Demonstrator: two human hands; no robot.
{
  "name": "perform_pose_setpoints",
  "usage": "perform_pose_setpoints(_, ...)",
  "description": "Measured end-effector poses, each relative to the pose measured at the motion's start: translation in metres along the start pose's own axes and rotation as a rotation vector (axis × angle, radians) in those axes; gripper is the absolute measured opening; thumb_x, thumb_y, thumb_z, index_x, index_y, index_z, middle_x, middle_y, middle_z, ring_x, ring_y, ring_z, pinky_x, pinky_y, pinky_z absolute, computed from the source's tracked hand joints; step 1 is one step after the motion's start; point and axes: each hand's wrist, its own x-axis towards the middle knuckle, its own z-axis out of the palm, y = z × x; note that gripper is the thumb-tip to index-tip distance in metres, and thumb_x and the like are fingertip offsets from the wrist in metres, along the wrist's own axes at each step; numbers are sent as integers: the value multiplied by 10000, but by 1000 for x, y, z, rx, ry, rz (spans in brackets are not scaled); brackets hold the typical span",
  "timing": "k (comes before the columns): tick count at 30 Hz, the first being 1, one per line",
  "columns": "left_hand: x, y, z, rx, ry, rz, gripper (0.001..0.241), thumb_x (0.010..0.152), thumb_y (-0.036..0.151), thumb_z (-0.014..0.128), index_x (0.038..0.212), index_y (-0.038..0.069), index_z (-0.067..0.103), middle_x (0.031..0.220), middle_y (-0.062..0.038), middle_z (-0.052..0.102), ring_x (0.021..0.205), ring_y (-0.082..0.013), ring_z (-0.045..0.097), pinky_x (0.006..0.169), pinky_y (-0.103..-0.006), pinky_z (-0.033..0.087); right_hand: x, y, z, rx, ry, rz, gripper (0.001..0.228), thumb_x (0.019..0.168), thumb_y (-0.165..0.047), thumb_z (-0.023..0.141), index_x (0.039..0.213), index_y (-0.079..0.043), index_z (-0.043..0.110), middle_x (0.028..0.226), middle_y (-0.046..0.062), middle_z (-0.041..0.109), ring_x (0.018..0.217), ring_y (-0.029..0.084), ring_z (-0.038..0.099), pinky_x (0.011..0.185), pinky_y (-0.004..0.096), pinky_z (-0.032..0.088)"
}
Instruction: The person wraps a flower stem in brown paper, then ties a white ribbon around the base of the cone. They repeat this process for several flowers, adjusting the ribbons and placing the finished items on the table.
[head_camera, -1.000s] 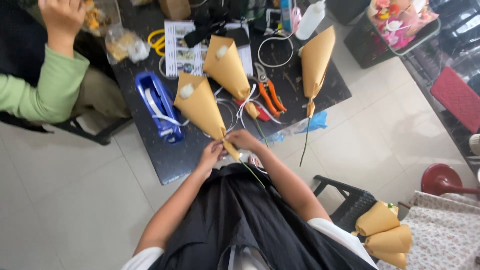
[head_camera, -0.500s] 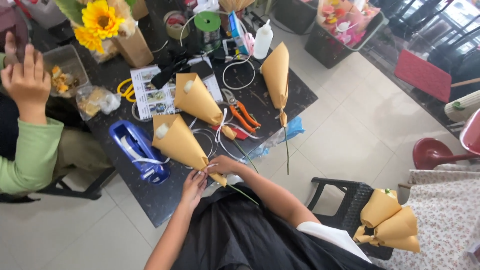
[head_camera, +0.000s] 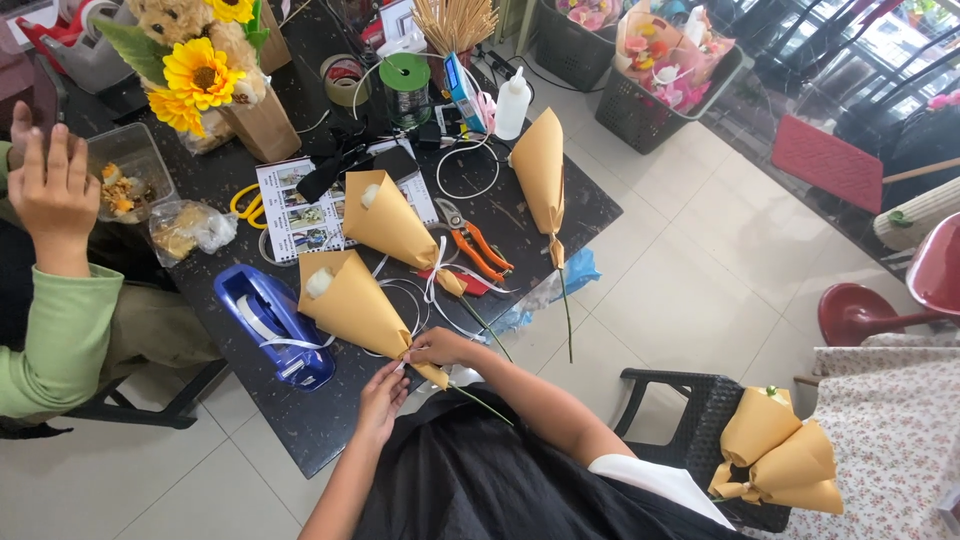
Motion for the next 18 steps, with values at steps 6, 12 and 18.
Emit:
perform_pose_setpoints(6, -10, 2, -18, -16, 61, 73, 225, 913, 77, 645, 1135, 100, 675, 923, -49, 675, 856, -117, 639, 703, -216, 469, -36, -41, -16, -30, -122, 24, 274, 923, -408, 662, 818, -157, 695, 793, -11, 590, 740, 121, 476, 696, 293, 362)
perform_pose_setpoints(12, -31, 15, -45, 49, 129, 162, 226, 925, 19, 599, 1129, 59, 687, 993, -76, 668, 850, -137, 602, 727, -230, 480, -27, -32, -17, -62, -124, 23, 295, 905, -434, 649, 948, -151, 724, 893, -2, 631, 780, 126, 509, 688, 293, 378)
perform_pose_setpoints(18, -58, 44, -68, 398, 212, 247, 271, 956, 43, 511, 1078, 83, 750, 957, -67, 672, 838, -167, 568, 807, -293, 471, -30, -41, -20, -70, -153, 79, 343, 921, -419, 622, 1081, -130, 715, 1034, 29, 658, 945, 161, 564, 814, 306, 439)
